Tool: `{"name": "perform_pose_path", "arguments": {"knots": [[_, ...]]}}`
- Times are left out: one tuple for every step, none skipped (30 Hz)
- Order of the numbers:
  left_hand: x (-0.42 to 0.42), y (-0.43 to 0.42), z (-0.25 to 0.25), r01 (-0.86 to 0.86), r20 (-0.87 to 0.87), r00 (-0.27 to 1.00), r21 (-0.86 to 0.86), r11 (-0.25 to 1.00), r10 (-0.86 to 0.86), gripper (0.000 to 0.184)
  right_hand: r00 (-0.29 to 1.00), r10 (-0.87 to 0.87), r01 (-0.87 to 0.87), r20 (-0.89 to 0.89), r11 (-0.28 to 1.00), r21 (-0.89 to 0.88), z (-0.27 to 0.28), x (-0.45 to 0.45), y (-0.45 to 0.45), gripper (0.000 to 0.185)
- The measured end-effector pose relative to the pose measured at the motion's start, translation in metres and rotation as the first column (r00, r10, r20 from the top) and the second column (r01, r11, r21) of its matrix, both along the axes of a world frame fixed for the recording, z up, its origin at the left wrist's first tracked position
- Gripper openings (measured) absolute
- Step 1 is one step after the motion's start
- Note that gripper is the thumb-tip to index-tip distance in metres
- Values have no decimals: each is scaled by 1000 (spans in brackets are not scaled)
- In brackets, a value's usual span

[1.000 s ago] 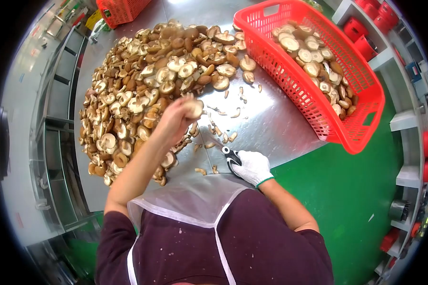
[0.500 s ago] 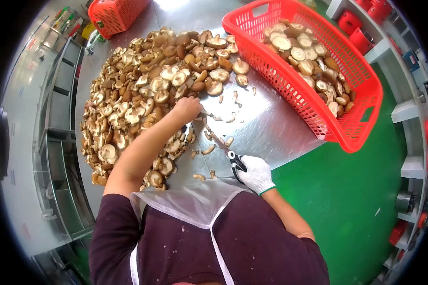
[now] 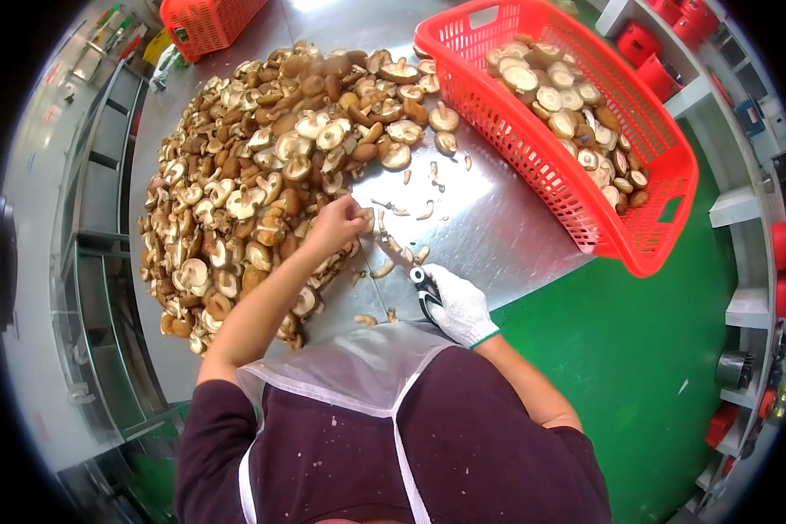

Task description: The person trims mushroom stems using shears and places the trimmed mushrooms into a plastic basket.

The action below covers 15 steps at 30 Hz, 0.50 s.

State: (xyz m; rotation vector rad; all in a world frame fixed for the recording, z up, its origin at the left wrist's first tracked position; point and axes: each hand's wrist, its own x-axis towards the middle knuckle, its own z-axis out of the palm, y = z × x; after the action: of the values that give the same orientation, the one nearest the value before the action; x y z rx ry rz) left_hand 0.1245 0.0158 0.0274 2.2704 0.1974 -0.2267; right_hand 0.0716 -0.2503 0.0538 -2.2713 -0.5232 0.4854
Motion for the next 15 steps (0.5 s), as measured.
{"name": "perform_pose_path", "arguments": {"knots": [[-11, 2, -5, -164, -118, 984, -337, 927, 131, 17, 1000, 25, -26, 19, 999, 19, 5, 0, 4, 33], [-23, 0, 0, -339, -273, 938, -607, 719, 212, 20, 999, 29, -30, 20, 999, 32, 8, 0, 7, 32], [-34, -4, 6, -441, -364, 895, -629, 640, 258, 19, 999, 36, -37, 21, 998, 43, 12, 1, 10, 32], [-44, -6, 7, -462, -366, 886, -666, 586, 284, 19, 999, 45, -46, 20, 997, 55, 15, 1, 14, 31], [-53, -7, 6, -481, -369, 877, -700, 528, 309, 20, 1000, 28, -29, 10, 999, 45, 19, 2, 18, 32], [-60, -8, 6, -495, -371, 866, -732, 469, 334, 20, 999, 48, -49, 24, 998, 31, 19, 2, 21, 33], [-65, -11, 7, -525, -389, 845, -738, 425, 367, 19, 997, 67, -68, 39, 998, 16, 20, 2, 23, 33], [-70, -12, 9, -525, -380, 843, -739, 422, 381, 19, 995, 86, -87, 55, 996, 1, 21, 2, 25, 34], [-74, -14, 11, -523, -370, 841, -742, 419, 395, 20, 993, 110, -109, 37, 993, -47, 24, 2, 27, 34], [-77, -14, 11, -521, -359, 839, -745, 416, 408, 21, 994, 107, -105, 31, 993, -53, 25, 2, 28, 34], [-79, -14, 10, -521, -357, 837, -751, 406, 414, 22, 994, 103, -102, 24, 993, -60, 25, 1, 29, 34], [-81, -14, 9, -519, -354, 836, -757, 396, 419, 24, 995, 98, -97, 18, 993, -67, 25, 1, 29, 34], [-83, -15, 7, -517, -352, 835, -763, 387, 423, 25, 995, 99, -97, 30, 993, -66, 26, 0, 29, 34], [-84, -16, 8, -523, -352, 831, -759, 388, 430, 22, 994, 99, -96, 42, 993, -65, 27, 0, 28, 34], [-85, -18, 9, -527, -352, 828, -755, 391, 437, 20, 994, 97, -93, 54, 994, -63, 28, 0, 28, 34]]}}
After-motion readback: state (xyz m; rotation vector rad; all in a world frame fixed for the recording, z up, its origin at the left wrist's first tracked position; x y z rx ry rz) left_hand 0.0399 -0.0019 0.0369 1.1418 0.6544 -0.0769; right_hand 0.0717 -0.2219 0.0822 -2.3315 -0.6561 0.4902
